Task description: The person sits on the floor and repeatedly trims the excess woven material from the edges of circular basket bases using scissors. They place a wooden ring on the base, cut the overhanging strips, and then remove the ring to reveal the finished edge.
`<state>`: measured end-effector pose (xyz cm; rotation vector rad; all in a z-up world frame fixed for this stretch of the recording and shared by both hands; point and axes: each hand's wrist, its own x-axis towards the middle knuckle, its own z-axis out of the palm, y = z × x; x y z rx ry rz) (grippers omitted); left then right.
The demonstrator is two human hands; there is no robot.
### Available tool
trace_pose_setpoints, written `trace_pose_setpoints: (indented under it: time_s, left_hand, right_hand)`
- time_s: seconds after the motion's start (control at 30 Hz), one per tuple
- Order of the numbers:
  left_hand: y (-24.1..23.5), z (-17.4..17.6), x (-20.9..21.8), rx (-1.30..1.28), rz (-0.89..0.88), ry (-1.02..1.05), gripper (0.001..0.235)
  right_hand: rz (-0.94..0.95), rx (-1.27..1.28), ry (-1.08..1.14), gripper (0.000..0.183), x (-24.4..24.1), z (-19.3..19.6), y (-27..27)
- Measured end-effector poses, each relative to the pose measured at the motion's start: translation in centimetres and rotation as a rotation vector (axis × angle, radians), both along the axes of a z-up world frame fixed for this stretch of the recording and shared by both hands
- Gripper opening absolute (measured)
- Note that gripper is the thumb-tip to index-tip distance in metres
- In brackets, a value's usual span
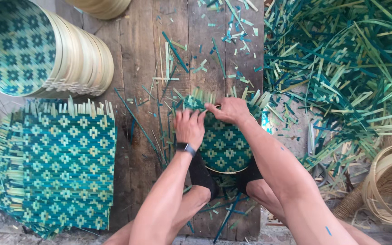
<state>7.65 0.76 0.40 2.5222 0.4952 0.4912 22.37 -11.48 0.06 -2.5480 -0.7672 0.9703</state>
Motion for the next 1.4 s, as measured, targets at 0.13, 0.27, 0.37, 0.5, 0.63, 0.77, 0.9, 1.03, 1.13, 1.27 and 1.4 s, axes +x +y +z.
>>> trace_pose_setpoints:
  time_s: [0.13, 0.27, 0.37, 0.5, 0.63, 0.77, 0.9, 1.03, 1.13, 1.27, 1.4]
  left_hand:
    - [1.6, -3.1, -0.7, -0.178, 0.054, 0.176, 0.027]
    - [1.9, -5.6, -1.0, -0.320, 0.107, 0.363, 0.037]
    - [2.2, -7.1, -2.3, -0.531, 0.152, 0.289, 0.029]
    - [3.2, -7.6, -2.1, -0.978, 0.262, 0.304, 0.033]
    - [1.4, -6.2, -3.8, -0.408, 0.282, 0.016, 0.039]
    - [-1.2, -5.8, -6.4, -0.515, 0.491, 0.327, 0.039]
    - [0.7, -7.0, -5.5, -0.773, 0.624, 0.460, 0.045]
    - [2.4, -8.4, -4.8, -1.101, 0.760, 0.389, 0.042]
    - [2.3, -9.0, -4.9, -1.099, 0.746, 0.456, 0.044]
    - [1.1, -9.3, -5.6, -0.865, 0.663, 0.299, 0.043]
    - [-0.2, -9.7, -8.3, -0.637, 0.632, 0.204, 0.044]
  right_hand:
    - [0.061, -0.141, 0.016, 0.084, -0.5, 1.5, 1.2]
    - [0.039, -0.181, 0.051, 0.085, 0.3, 2.4, 1.8]
    - [0.002, -0.211, 0.067, 0.086, 0.0, 1.9, 2.3]
    - [-0.034, -0.214, 0.045, 0.086, -0.4, 1.8, 2.0]
    - [-0.027, -0.161, 0.003, 0.086, -0.7, 2.4, 1.7]
    - [-0.008, -0.138, -0.017, 0.087, -0.8, 2.0, 1.3]
    - [0.001, -0.182, 0.038, 0.086, -0.5, 2.2, 2.1]
    - [-0.028, -0.217, 0.067, 0.088, 0.1, 1.4, 1.9]
    - [-0.039, -0.237, 0.063, 0.085, -0.1, -0.5, 1.7]
    - [-0.193, 0.586, -0.380, 0.055, -1.4, -2.3, -1.8]
    - [-0.447, 0.523, -0.342, 0.040, 2.1, 1.8, -12.7]
